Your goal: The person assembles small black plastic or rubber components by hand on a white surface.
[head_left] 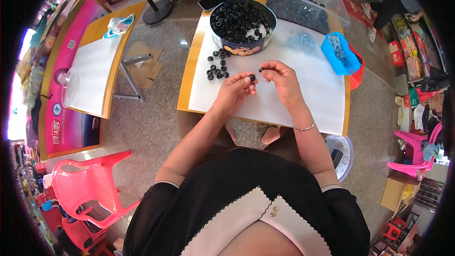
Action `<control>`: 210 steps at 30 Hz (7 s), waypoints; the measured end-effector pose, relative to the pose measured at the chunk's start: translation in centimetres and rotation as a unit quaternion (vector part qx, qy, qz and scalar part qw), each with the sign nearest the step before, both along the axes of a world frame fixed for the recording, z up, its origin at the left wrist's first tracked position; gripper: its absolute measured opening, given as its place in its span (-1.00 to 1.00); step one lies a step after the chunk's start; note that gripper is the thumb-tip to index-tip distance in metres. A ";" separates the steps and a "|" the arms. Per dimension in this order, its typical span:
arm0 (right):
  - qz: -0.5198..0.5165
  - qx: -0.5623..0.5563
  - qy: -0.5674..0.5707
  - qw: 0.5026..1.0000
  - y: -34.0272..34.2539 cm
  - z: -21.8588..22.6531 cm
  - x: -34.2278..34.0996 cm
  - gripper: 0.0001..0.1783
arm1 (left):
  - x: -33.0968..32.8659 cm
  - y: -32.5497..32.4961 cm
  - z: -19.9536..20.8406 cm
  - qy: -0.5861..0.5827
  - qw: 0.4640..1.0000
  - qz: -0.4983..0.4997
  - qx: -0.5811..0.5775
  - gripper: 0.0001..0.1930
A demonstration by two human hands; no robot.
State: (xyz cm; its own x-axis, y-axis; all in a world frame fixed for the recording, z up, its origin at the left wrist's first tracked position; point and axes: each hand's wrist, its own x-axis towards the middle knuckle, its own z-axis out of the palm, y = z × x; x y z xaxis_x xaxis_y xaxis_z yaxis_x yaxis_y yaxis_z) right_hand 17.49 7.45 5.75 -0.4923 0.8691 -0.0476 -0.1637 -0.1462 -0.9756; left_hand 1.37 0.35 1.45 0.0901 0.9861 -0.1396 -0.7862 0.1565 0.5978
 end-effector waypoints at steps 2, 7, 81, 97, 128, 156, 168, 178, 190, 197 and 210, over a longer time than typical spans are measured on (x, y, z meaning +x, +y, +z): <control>-0.013 0.023 -0.019 0.999 -0.7 0.2 -0.3 -0.80 | -0.1 0.0 0.1 -0.006 1.000 -0.003 0.004 -0.83; -0.042 0.110 -0.077 0.990 -2.1 0.7 -0.7 -0.84 | -0.1 0.0 -0.1 0.008 1.000 -0.005 0.006 -0.82; 0.037 0.434 -0.169 0.884 -4.0 -0.3 0.1 -0.66 | 0.0 -0.5 -0.4 0.053 0.995 -0.060 0.060 -0.30; -0.006 0.268 -0.124 0.955 -4.1 -0.2 -0.8 -0.73 | 0.0 -0.2 -0.3 0.032 0.999 -0.001 0.022 -0.44; -0.047 0.064 -0.061 0.995 -3.8 -0.6 0.0 -0.83 | 0.3 0.0 -0.6 0.040 0.999 0.014 -0.028 -0.79; 0.116 0.251 -0.163 0.947 -1.5 0.3 1.5 -0.72 | 0.2 -0.1 -0.1 0.076 0.996 -0.023 0.027 -0.41; 0.051 0.351 -0.165 0.920 -3.8 -0.1 -0.3 -0.72 | 0.1 -0.4 -0.1 0.023 0.999 -0.009 0.026 -0.35; 0.023 0.384 -0.164 0.909 -3.8 -0.6 -0.7 -0.71 | -0.1 -0.1 -0.8 0.016 0.998 -0.043 0.034 -0.49; -0.041 0.440 -0.158 0.883 -4.0 -1.6 -2.2 -0.82 | 0.0 -0.2 -0.9 -0.001 0.999 -0.027 0.019 -0.44; 0.001 0.329 -0.115 0.937 -3.8 -1.8 -1.9 -0.76 | -0.2 0.0 -1.0 -0.043 0.999 0.000 0.017 -0.42; 0.031 0.150 -0.043 0.987 -3.4 -1.4 -1.4 -0.76 | 0.0 0.2 -0.9 -0.016 0.999 -0.013 0.025 -0.46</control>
